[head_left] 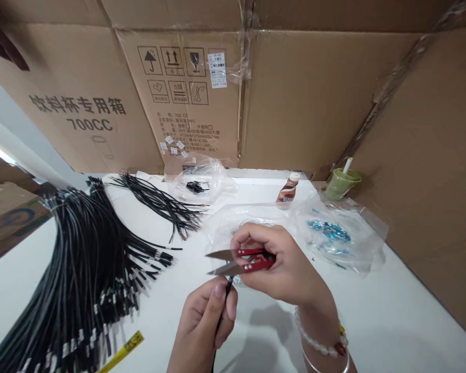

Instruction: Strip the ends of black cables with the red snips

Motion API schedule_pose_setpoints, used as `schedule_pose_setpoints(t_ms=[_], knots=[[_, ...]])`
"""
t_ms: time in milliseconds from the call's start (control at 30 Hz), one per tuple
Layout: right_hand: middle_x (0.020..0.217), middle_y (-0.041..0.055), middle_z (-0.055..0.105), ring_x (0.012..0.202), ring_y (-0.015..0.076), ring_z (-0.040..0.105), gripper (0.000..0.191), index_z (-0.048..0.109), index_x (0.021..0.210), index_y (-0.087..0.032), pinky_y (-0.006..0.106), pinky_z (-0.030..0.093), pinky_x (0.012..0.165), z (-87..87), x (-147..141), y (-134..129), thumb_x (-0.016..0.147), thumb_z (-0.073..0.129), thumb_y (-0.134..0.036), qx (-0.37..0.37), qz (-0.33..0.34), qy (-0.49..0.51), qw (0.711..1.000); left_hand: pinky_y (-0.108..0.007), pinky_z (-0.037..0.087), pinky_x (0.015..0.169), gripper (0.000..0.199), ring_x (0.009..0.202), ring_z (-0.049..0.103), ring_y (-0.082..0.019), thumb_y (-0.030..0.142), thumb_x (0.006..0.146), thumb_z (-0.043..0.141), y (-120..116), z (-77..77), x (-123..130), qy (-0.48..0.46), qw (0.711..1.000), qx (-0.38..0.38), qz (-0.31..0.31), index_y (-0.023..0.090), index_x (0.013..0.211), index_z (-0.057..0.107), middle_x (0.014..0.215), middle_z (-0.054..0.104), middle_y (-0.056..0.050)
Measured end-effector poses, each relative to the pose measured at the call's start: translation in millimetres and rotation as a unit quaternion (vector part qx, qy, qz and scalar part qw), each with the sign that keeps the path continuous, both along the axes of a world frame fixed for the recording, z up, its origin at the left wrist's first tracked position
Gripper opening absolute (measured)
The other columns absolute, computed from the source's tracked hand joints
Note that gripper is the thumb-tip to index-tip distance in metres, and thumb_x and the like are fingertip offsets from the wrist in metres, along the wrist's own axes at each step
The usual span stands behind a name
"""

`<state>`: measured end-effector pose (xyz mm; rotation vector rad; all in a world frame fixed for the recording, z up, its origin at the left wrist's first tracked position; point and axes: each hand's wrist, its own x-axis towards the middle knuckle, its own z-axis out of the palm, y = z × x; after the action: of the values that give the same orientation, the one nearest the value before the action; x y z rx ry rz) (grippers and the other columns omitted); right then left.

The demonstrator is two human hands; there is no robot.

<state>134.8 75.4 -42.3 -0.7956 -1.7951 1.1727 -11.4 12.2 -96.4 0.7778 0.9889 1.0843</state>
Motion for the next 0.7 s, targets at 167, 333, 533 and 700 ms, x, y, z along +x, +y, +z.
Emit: schedule_pose_setpoints(t_ms=[167,333,533,700], knots=[[0.057,-0.0052,0.046,0.053,0.0062,0.037,0.015,0.056,0.064,-0.016,0.019,0.031,0.047,4.2,4,1,0.072,0.069,-0.016,-0.093,0.057,0.04,0.993,-0.021,0.014,0.044,0.049,0.041,0.013,-0.004,0.061,0.078,0.062,-6,2.2,-3,-0.014,1.0,-0.005,0.019,0.017,0.057,0.053,0.038,0.024,0.009],[0.058,-0.0051,0.048,0.052,0.0056,0.036,0.018,0.059,0.063,-0.016,0.019,0.029,0.047,3.2,-3,-4,0.075,0.072,-0.021,-0.124,0.067,0.101,0.985,-0.018,0.042,0.058,0.034,0.059,0.052,-0.01,0.055,0.078,0.067,-4,9.1,-7,0.078,0.982,0.089,0.144,0.022,0.083,0.067,0.064,0.063,0.0],[0.061,-0.0047,0.05,0.057,0.0064,0.041,0.015,0.061,0.066,-0.015,0.02,0.03,0.05,1.5,-8,-10,0.074,0.073,-0.021,-0.138,0.062,0.079,0.985,-0.02,0.046,0.087,0.016,0.099,0.059,-0.015,0.04,0.085,0.064,6,29.5,-27,0.197,0.929,0.256,0.182,0.027,0.092,0.068,0.098,0.064,0.0],[0.059,-0.0051,0.049,0.056,0.0062,0.04,0.015,0.061,0.065,-0.015,0.019,0.029,0.049,4.0,-9,-13,0.075,0.072,-0.021,-0.138,0.05,0.059,0.987,-0.019,0.046,0.087,0.004,0.103,0.056,-0.012,0.028,0.086,0.064,12,54.6,-44,0.331,0.865,0.365,0.096,0.03,0.089,0.066,0.106,0.058,0.003]])
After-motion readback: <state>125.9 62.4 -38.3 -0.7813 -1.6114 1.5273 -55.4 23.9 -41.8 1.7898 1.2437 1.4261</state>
